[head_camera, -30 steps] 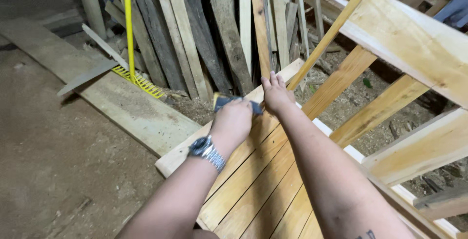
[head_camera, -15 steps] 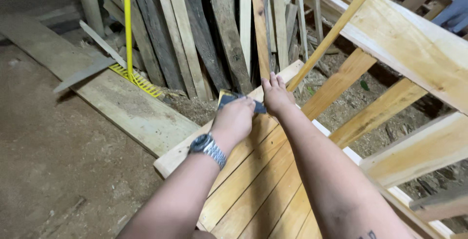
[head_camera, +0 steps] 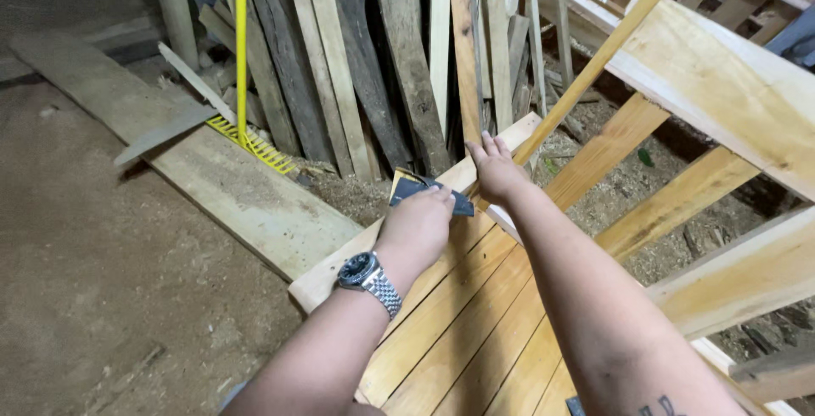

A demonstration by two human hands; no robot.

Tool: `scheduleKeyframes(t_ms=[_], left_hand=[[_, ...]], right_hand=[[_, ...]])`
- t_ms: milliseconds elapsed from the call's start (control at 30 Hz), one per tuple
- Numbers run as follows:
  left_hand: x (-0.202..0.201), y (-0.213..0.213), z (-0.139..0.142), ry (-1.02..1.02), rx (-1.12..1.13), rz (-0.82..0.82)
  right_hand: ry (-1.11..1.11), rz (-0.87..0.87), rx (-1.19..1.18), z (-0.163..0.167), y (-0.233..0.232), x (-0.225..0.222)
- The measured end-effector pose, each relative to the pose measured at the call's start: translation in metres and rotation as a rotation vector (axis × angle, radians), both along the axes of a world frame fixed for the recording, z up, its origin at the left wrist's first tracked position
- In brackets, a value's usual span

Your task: The person sits on the ground sanding the horizontal rail of a slatted wooden furniture frame with a piece of sandpaper, rubbing it back and forth along the wood and repositioning the sandpaper in their hand as they work along the rail.

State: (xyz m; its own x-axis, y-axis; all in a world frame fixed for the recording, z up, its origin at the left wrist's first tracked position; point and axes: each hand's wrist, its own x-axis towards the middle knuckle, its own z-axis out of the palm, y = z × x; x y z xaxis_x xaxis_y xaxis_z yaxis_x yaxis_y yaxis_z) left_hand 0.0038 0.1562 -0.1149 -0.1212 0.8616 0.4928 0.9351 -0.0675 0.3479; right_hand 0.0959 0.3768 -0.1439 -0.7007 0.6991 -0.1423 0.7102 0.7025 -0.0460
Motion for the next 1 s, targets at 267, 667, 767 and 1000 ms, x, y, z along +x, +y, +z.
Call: scheduleKeyframes(t_ms=[267, 667, 767, 1000], left_hand=[[0.008, 0.017, 0.01, -0.055, -0.192, 0.123], [0.001, 0.004, -0.006, -0.048, -0.049, 0.118], [0.004, 0.006, 0.006, -0.013, -0.063, 0.137], [-0.002, -0.089, 0.02, -0.013, -0.001, 0.069]], right_hand=[[-0.087, -0.082, -0.019, 0.01, -0.009, -0.003], [-0.041, 0.018, 0.03, 0.018, -0.044, 0.006], [-0.056, 0.042, 0.046, 0.017, -0.06, 0.014], [-0.008, 0.063, 0.051, 0.018, -0.071, 0.012]])
